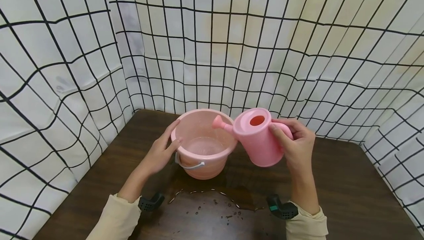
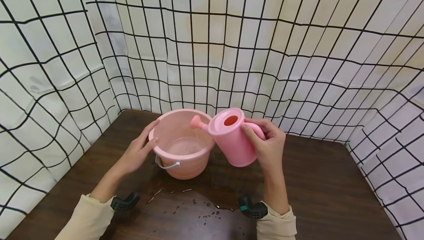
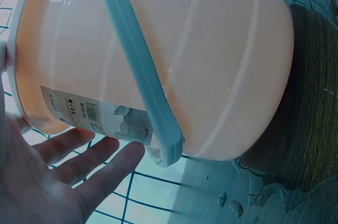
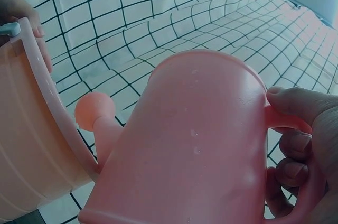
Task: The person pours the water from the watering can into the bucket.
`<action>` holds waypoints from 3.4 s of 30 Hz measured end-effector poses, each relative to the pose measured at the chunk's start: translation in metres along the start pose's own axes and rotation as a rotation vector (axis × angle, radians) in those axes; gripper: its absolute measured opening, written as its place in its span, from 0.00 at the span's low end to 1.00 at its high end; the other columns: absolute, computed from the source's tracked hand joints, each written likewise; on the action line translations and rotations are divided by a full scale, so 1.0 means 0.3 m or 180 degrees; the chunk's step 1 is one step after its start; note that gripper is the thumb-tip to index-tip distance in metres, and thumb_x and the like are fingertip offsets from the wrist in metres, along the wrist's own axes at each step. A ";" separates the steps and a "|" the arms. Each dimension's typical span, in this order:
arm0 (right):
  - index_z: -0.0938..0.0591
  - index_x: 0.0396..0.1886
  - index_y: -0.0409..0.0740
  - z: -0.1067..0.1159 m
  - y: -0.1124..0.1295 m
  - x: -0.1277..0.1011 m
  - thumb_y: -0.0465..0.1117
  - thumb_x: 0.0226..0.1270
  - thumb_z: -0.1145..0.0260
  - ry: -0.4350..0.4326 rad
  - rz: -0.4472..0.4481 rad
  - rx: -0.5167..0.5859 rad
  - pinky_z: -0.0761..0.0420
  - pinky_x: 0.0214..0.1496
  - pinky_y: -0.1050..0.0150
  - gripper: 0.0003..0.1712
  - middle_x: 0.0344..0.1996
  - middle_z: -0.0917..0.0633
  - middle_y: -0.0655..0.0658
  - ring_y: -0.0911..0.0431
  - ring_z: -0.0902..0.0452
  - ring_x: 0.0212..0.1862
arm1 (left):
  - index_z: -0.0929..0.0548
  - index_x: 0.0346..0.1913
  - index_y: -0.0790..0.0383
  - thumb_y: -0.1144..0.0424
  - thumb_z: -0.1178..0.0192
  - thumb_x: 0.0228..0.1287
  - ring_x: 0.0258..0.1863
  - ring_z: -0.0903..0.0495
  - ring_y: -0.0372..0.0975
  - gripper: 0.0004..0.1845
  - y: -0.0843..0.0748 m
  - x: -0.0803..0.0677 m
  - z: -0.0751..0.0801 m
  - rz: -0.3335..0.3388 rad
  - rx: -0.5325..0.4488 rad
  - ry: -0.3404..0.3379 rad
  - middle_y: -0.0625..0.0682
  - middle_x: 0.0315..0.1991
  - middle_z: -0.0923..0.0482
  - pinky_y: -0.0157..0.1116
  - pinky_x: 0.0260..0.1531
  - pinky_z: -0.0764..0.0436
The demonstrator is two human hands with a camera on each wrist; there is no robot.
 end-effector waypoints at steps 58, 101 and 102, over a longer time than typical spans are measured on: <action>0.16 0.39 0.26 -0.003 0.000 -0.006 0.26 0.55 0.30 -0.0047 -0.0043 -0.0173 0.16 0.35 0.70 0.11 0.31 0.11 0.51 0.56 0.20 0.34 | 0.52 0.77 0.45 0.53 0.54 0.74 0.73 0.42 0.56 0.33 0.008 0.002 -0.004 -0.0117 -0.0045 0.0007 0.56 0.77 0.50 0.63 0.64 0.36; 0.19 0.32 0.29 0.008 -0.005 -0.003 0.25 0.53 0.30 -0.0089 0.0118 0.0028 0.18 0.29 0.72 0.07 0.26 0.14 0.51 0.60 0.23 0.26 | 0.50 0.77 0.45 0.54 0.53 0.73 0.73 0.42 0.56 0.33 0.005 0.004 0.000 -0.0106 -0.0039 0.0008 0.56 0.77 0.49 0.62 0.64 0.36; 0.19 0.32 0.28 0.007 -0.005 -0.003 0.24 0.53 0.30 -0.0061 0.0129 0.0080 0.18 0.29 0.72 0.07 0.26 0.14 0.50 0.60 0.23 0.26 | 0.50 0.77 0.45 0.54 0.53 0.73 0.73 0.42 0.56 0.33 0.006 0.004 0.000 -0.0105 -0.0036 0.0007 0.56 0.77 0.49 0.62 0.65 0.36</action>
Point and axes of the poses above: each hand's wrist, its own x-axis towards the middle knuckle, its own z-axis out of the back of the hand, y = z × x, the point moved 3 cm from there along x, towards the middle knuckle
